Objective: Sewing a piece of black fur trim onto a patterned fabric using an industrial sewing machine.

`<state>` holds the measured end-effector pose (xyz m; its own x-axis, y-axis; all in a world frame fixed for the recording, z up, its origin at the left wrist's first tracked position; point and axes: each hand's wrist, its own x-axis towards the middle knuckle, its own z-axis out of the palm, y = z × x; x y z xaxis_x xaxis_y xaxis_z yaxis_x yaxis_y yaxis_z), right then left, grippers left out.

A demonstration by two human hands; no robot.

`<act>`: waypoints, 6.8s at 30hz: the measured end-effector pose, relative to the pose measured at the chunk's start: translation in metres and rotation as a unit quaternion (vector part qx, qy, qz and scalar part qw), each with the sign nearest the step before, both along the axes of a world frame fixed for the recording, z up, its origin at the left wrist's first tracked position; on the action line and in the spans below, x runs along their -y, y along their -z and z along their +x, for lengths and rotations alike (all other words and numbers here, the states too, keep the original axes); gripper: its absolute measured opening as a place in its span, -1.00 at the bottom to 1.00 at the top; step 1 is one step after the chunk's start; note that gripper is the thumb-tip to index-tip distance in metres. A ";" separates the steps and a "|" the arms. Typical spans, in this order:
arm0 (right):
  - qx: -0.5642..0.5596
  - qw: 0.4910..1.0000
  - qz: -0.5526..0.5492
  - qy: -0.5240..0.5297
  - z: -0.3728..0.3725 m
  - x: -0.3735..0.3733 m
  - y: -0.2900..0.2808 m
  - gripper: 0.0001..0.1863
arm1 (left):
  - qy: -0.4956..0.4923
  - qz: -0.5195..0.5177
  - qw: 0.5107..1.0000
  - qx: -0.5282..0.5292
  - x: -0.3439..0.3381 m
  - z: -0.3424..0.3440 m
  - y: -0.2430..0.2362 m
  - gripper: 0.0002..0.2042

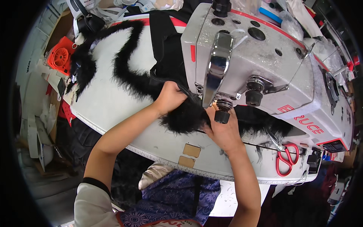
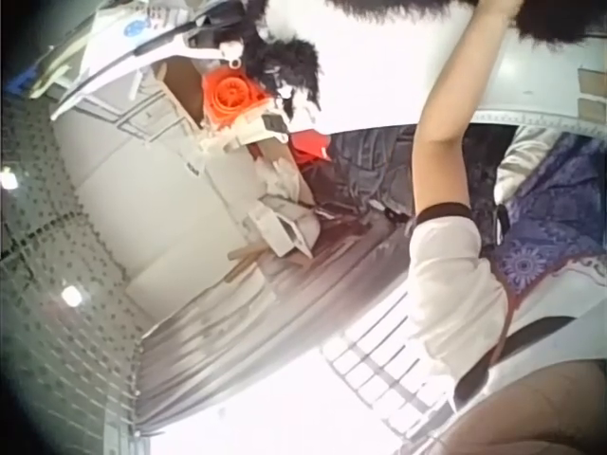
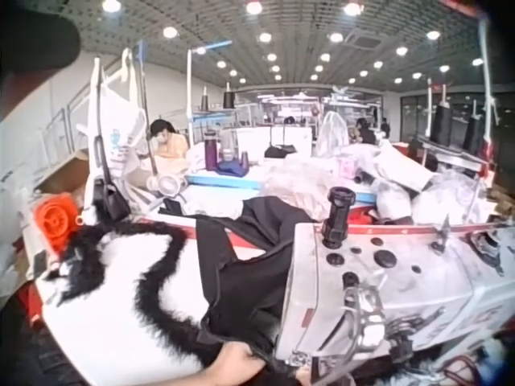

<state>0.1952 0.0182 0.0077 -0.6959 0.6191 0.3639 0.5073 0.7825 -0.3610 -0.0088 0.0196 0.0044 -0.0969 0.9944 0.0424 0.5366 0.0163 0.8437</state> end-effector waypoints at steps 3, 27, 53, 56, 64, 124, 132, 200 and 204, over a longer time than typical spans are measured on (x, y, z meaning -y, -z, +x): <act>0.015 1.000 -0.015 0.012 -0.001 -0.003 0.001 -0.40 | -0.003 -0.015 0.995 0.095 0.004 0.002 -0.005 -0.89; -0.008 0.999 -0.038 0.009 0.001 -0.003 -0.009 -0.60 | 0.093 0.147 0.711 -0.681 0.035 -0.148 -0.068 -0.95; -0.045 0.999 -0.028 -0.006 0.001 -0.005 -0.005 -0.63 | 0.099 0.156 0.828 -0.529 0.056 -0.107 -0.088 -0.90; -0.020 0.999 0.009 -0.028 0.001 -0.003 -0.009 -0.67 | 0.278 0.359 0.836 -0.310 0.046 -0.025 -0.054 -0.80; -0.061 0.995 0.015 0.073 0.003 -0.013 0.005 -0.81 | 0.119 0.061 0.917 -0.376 0.028 -0.004 -0.023 -0.81; -0.031 0.989 0.137 -0.054 0.022 -0.011 -0.005 -0.65 | 0.325 0.385 0.843 -0.190 0.003 -0.014 0.005 -0.77; 0.057 0.976 0.195 -0.074 0.019 -0.007 -0.014 -0.60 | 0.335 0.347 0.836 -0.261 0.012 -0.018 -0.001 -0.70; 0.100 0.990 0.094 0.040 0.011 -0.022 0.007 -0.55 | 0.279 0.360 0.842 -0.289 -0.013 -0.023 0.001 -0.79; 0.089 0.990 0.101 0.036 0.012 -0.025 0.011 -0.52 | 0.269 0.375 0.848 -0.260 -0.017 -0.025 0.002 -0.80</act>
